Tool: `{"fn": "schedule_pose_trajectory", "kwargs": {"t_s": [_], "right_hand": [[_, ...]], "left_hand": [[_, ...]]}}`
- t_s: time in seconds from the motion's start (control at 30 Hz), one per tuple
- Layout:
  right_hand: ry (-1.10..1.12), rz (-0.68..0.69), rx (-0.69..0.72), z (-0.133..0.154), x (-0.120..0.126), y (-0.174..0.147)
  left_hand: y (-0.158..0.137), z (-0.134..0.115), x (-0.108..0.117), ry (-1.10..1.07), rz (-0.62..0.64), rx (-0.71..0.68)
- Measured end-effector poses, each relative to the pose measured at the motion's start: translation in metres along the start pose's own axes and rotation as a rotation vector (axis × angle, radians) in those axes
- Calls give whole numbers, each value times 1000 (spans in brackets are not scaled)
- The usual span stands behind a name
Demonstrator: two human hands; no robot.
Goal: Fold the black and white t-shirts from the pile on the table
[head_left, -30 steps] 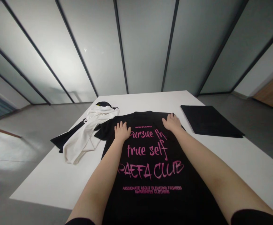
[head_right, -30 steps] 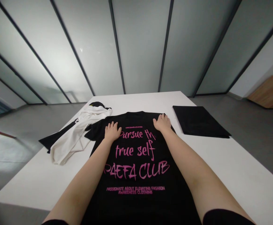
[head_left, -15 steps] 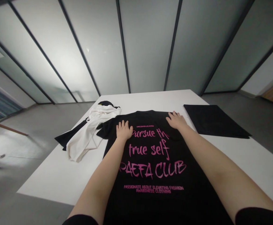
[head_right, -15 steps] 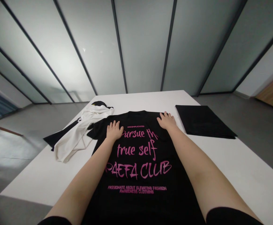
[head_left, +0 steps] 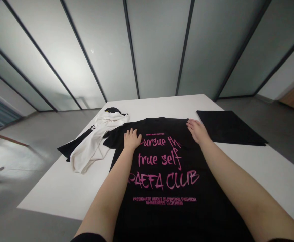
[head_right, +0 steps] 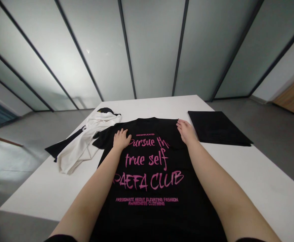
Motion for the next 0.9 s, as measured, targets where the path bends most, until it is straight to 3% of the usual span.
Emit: {"fn": "schedule_pose_trajectory", "kwargs": {"t_s": [0.07,0.13,0.33,0.47,0.53,0.7,0.9], "right_hand": [[178,-90,-77,1,10,8],[208,-135,-97,2,12,12],[-9,-229,-94,4,5,23],[-25,-251,-79,8,-5,24],[16,-158,-74,11,-17,17],[101,299,-90,23,-45,-11],[-159,272,-201,19,-21,-7]], "left_hand": [[0,1,1,-9,-4,-1],[-1,1,2,-21,-10,-9],[1,6,3,-117,-67,-24],[4,12,6,-224,-129,-19],[4,13,7,-233,-137,-27],[5,11,6,-175,-128,-60],[4,12,7,-207,-124,-62]]}}
Point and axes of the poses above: each hand's wrist, its own y-axis towards the middle knuckle, its own x-axis out of the back of the hand, z = x × y, the point moved 2 cm from there along y, towards the middle knuckle, and after that the axes turned 9 degrees about -x, right-handed, at the moved point
